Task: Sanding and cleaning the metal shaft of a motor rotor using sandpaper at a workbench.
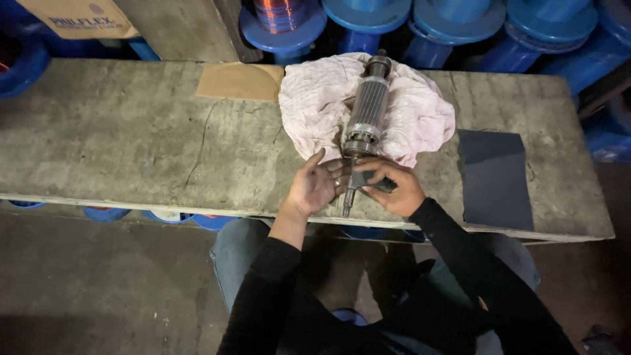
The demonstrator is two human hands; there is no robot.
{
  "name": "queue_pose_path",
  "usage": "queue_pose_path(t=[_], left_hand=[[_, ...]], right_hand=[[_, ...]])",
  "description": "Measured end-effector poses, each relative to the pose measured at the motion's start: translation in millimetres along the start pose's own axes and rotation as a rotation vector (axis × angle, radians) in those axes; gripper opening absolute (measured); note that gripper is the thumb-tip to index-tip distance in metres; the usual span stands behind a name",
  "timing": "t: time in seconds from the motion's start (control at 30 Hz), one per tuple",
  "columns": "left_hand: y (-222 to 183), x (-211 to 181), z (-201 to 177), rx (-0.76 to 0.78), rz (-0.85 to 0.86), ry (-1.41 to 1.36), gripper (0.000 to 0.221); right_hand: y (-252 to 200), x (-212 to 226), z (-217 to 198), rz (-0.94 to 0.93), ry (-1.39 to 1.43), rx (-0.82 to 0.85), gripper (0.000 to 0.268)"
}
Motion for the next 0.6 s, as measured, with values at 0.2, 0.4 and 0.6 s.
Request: queue_pose_path(t=[0.2, 0.4, 0.6], left_hand=[[8, 3, -13, 0.044, 0.022, -0.055, 0.064], [-7, -2, 23, 0.077, 0.017, -0.045, 0.070], [-40, -11, 95, 0.119, 0.025, -0.067, 0.070]], right_hand=[[-12, 16, 14, 0.025, -0.107, -0.002, 0.018], [-22, -13, 2, -0.031, -0.109, 0.039, 0.021], [-16, -7, 2, -0.042, -0.112, 0.071, 0.020]])
Point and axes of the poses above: each hand's wrist, its own y-axis towards the middle knuckle, its own z-axis out of the palm, x = y × z, the point moved 8 cm from there along y, towards the middle knuckle, and after that the axes turned 12 degrees about -z, right-handed, at the moved point
